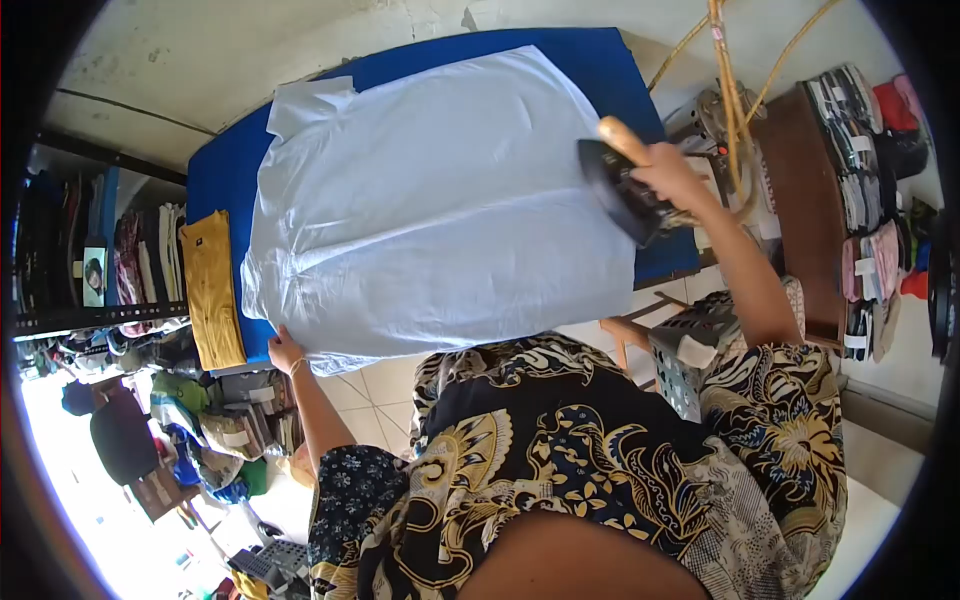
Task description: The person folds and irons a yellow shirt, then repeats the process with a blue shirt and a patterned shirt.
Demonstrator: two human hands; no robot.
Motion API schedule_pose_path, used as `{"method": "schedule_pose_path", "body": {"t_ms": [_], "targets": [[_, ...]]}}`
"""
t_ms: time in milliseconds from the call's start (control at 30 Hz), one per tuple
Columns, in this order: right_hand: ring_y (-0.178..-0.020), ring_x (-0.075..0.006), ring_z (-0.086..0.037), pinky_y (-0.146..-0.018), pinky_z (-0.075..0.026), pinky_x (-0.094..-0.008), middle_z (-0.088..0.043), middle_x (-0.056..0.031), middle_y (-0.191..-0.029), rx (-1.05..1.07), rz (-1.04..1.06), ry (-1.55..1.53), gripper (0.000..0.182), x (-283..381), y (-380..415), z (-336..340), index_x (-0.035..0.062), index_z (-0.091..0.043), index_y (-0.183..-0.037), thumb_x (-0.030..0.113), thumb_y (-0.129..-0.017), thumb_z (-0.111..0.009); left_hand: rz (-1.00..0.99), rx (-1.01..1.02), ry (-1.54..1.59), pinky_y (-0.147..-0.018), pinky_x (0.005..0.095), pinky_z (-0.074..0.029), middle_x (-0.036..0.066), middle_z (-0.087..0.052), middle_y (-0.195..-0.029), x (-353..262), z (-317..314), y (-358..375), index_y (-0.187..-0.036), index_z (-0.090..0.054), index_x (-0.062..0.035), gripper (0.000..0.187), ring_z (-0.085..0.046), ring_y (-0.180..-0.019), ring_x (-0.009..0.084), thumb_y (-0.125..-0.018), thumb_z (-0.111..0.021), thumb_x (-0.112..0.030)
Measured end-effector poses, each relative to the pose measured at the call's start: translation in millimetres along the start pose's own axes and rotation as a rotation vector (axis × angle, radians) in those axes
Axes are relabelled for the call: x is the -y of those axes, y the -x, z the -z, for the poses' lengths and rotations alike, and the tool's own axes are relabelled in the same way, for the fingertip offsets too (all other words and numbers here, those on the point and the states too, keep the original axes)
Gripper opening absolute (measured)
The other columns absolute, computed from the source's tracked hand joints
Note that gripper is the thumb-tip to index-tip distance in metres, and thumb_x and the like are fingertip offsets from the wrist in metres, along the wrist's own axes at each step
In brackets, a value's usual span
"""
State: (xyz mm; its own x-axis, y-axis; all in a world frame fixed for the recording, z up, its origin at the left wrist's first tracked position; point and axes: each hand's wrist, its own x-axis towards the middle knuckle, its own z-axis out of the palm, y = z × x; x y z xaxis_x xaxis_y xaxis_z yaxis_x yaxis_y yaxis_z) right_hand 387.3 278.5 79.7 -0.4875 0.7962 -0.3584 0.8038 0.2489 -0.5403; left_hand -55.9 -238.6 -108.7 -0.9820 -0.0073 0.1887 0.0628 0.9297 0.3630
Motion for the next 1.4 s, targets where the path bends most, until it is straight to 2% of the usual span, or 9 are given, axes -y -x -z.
{"method": "schedule_pose_path", "body": {"t_ms": [200, 433, 633, 700, 833, 933, 1067, 1167, 1400], "targets": [[-0.043, -0.0211, -0.056, -0.041, -0.042, -0.0325, -0.055, -0.0145, -0.054, -0.153, 0.297, 0.279, 0.028, 21, -41, -62, -0.0112, -0.055, -0.072, 0.016, -0.067, -0.06, 0.022, 0.039, 0.042, -0.062, 0.0399, -0.045, 0.017, -0.061, -0.068, 2, 17, 7, -0.07, -0.06, -0.0006, 0.042, -0.058, -0.064, 0.0327, -0.071, -0.063, -0.043], [-0.039, -0.0142, -0.047, -0.034, -0.034, -0.028, -0.046, -0.004, -0.049, -0.085, -0.133, -0.227, 0.016, -67, -150, 8, -0.0005, -0.052, -0.065, 0.014, -0.07, -0.056, 0.322, -0.075, -0.101, -0.073, 0.039, -0.043, 0.016, -0.059, -0.095, -70, 40, 38, -0.101, -0.053, -0.0041, 0.043, -0.057, -0.082, 0.032, -0.069, -0.067, -0.028], [-0.066, -0.0253, -0.058, -0.06, -0.046, -0.0391, -0.058, -0.0108, -0.074, -0.223, -0.255, 0.49, 0.029, -26, -163, 40, 0.0028, -0.054, -0.095, 0.022, -0.074, -0.06, -0.748, 0.007, -0.048, -0.095, 0.0427, -0.029, 0.007, -0.048, -0.117, -177, 42, 44, -0.104, -0.052, -0.0113, 0.042, -0.04, -0.114, 0.0223, -0.065, -0.067, -0.009], [-0.096, -0.0292, -0.052, -0.081, -0.04, -0.0428, -0.054, -0.0146, -0.105, -0.652, 0.238, 0.925, 0.043, 1, -121, 4, 0.0045, -0.045, -0.115, 0.024, -0.078, -0.058, -0.984, 0.052, -0.068, -0.098, 0.0446, -0.025, 0.004, -0.049, -0.115, -189, 19, 27, -0.098, -0.055, -0.0132, 0.033, -0.04, -0.114, 0.0205, -0.067, -0.064, -0.01], [-0.118, -0.0287, -0.036, -0.096, -0.027, -0.0442, -0.033, -0.0157, -0.132, -0.475, 0.866, 0.525, 0.056, -10, -18, -106, 0.0052, -0.03, -0.13, 0.032, -0.085, -0.048, -0.813, 0.073, -0.045, -0.095, 0.0441, -0.027, 0.005, -0.05, -0.113, -193, -11, 18, -0.097, -0.056, -0.0127, 0.025, -0.042, -0.112, 0.022, -0.073, -0.056, -0.011], [-0.125, -0.024, -0.028, -0.097, -0.028, -0.0438, -0.029, -0.0148, -0.135, -0.383, 0.399, 0.844, 0.052, -60, 3, -126, 0.0031, -0.034, -0.127, 0.027, -0.084, -0.051, -0.72, -0.031, 0.101, -0.094, 0.0424, -0.027, 0.007, -0.051, -0.108, -180, -13, 23, -0.1, -0.054, -0.0118, 0.026, -0.043, -0.11, 0.024, -0.075, -0.057, -0.014], [-0.108, -0.0227, -0.047, -0.087, -0.038, -0.0386, -0.046, -0.0137, -0.12, -0.684, 0.36, 0.83, 0.048, -85, 11, -115, 0.0032, -0.037, -0.124, 0.023, -0.083, -0.053, -0.386, -0.304, 0.07, -0.083, 0.0421, -0.036, 0.011, -0.051, -0.104, -127, 21, 27, -0.101, -0.052, -0.0052, 0.034, -0.048, -0.1, 0.0298, -0.076, -0.06, -0.026], [-0.076, -0.0204, -0.056, -0.068, -0.044, -0.0327, -0.059, -0.0087, -0.091, -0.491, -0.096, 0.009, 0.037, -104, 39, -131, 0.0039, -0.049, -0.111, 0.021, -0.08, -0.06, 0.031, -0.161, -0.019, -0.07, 0.0425, -0.042, 0.014, -0.052, -0.098, -75, 37, 41, -0.096, -0.053, -0.0007, 0.04, -0.051, -0.088, 0.033, -0.073, -0.064, -0.031], [-0.054, -0.0166, -0.049, -0.054, -0.041, -0.0284, -0.053, -0.0059, -0.06, -0.576, 0.001, 0.071, 0.022, -87, 46, -133, 0.0018, -0.054, -0.073, 0.016, -0.069, -0.07, -0.225, 0.085, 0.134, -0.06, 0.0409, -0.039, 0.019, -0.05, -0.069, -42, 36, 22, -0.073, -0.048, 0.0014, 0.033, -0.049, -0.068, 0.0386, -0.073, -0.064, -0.027]]}}
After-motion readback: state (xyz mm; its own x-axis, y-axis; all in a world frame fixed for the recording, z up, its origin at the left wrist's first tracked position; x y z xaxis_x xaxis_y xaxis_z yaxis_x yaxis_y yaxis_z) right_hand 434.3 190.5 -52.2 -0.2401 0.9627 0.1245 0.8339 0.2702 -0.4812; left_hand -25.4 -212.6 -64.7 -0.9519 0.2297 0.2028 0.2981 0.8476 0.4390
